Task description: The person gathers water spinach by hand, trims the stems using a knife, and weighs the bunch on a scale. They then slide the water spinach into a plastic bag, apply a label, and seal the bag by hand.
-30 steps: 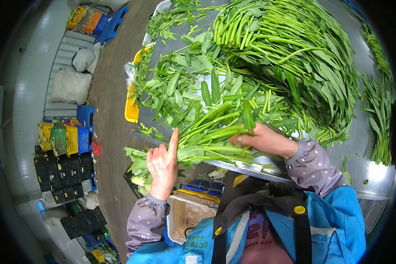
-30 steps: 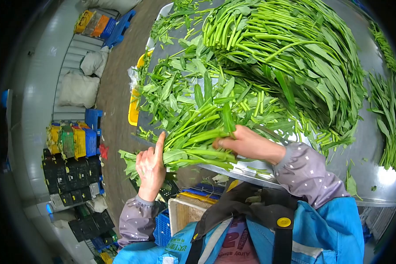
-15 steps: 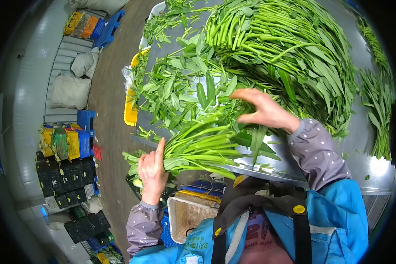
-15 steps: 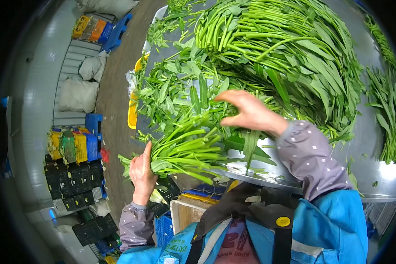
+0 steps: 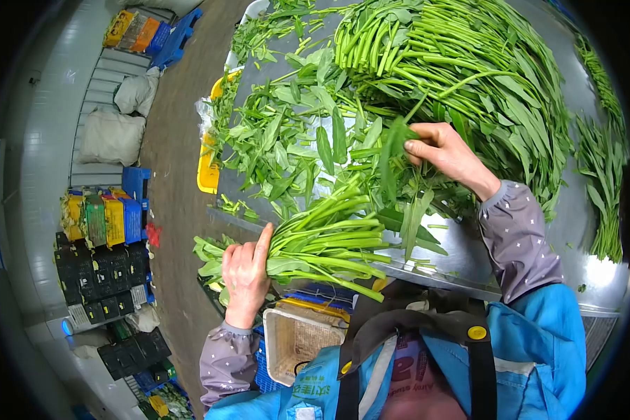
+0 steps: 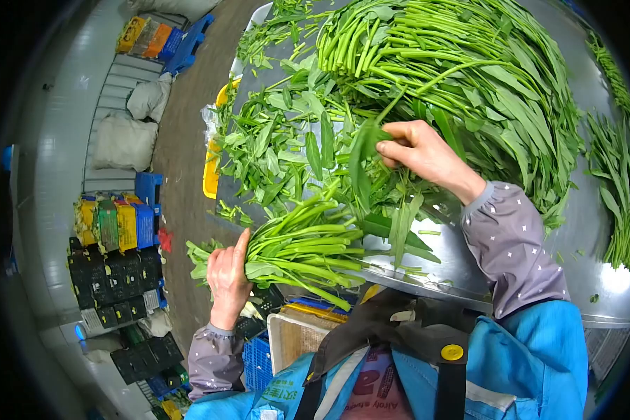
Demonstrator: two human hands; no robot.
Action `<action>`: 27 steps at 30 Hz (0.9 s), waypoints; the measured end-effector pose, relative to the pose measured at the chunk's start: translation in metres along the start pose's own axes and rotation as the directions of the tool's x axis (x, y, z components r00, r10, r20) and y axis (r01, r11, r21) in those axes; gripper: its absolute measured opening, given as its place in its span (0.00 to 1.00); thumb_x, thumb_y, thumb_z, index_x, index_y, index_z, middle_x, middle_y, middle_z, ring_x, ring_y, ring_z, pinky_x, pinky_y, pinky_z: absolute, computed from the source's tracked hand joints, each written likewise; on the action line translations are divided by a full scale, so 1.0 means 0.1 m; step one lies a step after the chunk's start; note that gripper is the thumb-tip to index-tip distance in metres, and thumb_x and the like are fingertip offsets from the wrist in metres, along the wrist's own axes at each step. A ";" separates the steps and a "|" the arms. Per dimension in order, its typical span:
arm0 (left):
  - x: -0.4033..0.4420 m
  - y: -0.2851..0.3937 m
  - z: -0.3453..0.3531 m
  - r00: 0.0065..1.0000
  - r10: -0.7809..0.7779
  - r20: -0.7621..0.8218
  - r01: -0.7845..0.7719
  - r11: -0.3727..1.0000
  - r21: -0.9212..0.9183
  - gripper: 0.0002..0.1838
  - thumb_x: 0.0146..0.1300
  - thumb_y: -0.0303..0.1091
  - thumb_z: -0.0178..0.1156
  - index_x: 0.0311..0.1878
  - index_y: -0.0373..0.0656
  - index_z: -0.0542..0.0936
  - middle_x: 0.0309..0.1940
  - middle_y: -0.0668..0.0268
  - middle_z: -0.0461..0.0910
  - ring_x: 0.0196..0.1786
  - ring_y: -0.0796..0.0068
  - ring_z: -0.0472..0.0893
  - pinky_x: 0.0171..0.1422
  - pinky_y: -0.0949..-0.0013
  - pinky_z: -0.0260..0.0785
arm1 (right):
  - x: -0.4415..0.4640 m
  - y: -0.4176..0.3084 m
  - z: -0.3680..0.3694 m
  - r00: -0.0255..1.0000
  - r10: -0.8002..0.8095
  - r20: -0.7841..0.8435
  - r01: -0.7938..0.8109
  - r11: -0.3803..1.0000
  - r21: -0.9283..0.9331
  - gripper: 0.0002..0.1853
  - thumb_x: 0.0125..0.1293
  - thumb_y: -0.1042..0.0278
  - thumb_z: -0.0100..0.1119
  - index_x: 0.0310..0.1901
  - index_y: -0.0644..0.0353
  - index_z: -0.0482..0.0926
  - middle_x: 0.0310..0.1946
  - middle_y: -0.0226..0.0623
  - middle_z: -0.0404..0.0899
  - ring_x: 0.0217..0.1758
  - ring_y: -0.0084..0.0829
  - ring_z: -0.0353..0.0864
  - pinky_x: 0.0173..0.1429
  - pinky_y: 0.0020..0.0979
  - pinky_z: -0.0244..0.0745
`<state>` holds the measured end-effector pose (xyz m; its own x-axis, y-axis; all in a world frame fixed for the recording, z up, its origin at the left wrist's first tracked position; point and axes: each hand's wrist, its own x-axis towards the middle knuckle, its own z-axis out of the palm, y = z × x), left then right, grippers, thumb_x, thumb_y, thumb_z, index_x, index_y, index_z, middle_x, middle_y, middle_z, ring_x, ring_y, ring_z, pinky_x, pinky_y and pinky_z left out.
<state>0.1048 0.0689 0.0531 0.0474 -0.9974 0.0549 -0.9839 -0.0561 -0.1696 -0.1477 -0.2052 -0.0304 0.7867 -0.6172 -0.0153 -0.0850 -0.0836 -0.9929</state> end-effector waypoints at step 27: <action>-0.36 -0.29 0.37 0.904 -0.368 0.218 0.426 0.727 -0.539 0.36 0.48 0.16 0.56 0.65 0.40 0.62 0.48 0.55 0.75 0.49 0.60 0.75 0.55 0.66 0.66 | -0.06 -0.17 0.15 1.000 0.026 0.010 -0.025 0.993 -0.114 0.18 0.57 0.65 0.59 0.48 0.65 0.76 0.44 0.42 0.80 0.45 0.29 0.79 0.51 0.29 0.72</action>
<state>0.1376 0.1043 0.0199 0.4430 -0.8906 -0.1027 -0.7875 -0.4413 0.4303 -0.1415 -0.1884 -0.0153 0.7901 -0.6116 -0.0422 -0.1733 -0.1568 -0.9723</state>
